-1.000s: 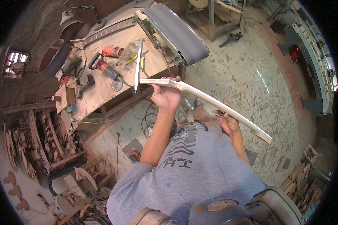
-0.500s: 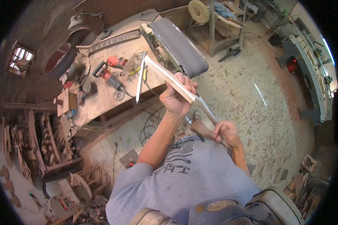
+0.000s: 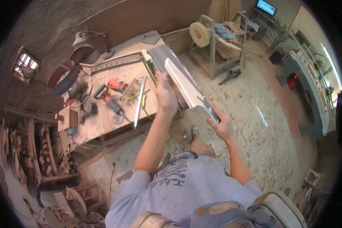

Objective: The person sands a wooden guitar neck using a stationary belt sander, turning the piece to smooth different sides of the neck and heel, and then measures the dimensions using a caliper.

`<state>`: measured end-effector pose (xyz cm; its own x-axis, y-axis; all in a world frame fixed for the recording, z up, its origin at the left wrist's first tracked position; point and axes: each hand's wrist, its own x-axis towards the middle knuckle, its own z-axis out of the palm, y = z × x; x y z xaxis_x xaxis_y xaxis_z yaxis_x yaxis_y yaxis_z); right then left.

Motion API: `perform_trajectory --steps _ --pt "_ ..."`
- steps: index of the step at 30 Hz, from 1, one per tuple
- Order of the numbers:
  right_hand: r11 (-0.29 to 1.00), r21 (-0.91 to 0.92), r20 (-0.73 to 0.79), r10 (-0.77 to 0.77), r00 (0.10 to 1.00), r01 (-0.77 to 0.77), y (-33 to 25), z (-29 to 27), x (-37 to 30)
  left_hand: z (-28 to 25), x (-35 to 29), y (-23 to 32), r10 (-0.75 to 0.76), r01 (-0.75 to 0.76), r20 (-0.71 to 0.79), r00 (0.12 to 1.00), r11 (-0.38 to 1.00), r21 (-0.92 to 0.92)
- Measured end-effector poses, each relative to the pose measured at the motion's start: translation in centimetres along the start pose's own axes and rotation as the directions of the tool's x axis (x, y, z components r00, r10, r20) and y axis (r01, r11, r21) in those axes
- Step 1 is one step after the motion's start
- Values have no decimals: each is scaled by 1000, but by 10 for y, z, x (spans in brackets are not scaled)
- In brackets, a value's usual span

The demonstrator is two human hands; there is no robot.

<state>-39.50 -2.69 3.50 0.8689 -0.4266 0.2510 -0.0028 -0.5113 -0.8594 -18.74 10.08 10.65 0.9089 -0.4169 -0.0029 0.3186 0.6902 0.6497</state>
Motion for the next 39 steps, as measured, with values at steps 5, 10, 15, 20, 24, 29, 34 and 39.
perform_trajectory --steps 5,10,15,20,24,29,34,39 --pt "960 -275 173 -7 985 55 48 -55 96 -26 92 27 277 -551 503 819 131 824" --pt "824 -330 387 -328 862 461 111 -72 204 -30 186 -28 -118 -560 578 808 -459 689" --pt "775 -357 589 -246 770 521 129 -72 273 -49 211 -65 -189 -503 485 854 -542 673" --pt "771 -313 650 -252 717 555 142 -60 308 -59 223 -70 -76 -403 426 901 -510 760" --pt "745 -318 616 -309 725 587 142 -54 327 -56 235 -68 -63 -370 397 916 -520 770" --pt "699 -381 588 -321 742 605 148 -50 335 -56 251 -67 -67 -394 427 902 -534 748" --pt "652 -439 541 -358 761 619 152 -39 332 -59 262 -62 -88 -420 458 884 -580 699" --pt "630 -449 483 -425 765 634 155 -29 325 -64 270 -57 -105 -437 469 877 -581 687"
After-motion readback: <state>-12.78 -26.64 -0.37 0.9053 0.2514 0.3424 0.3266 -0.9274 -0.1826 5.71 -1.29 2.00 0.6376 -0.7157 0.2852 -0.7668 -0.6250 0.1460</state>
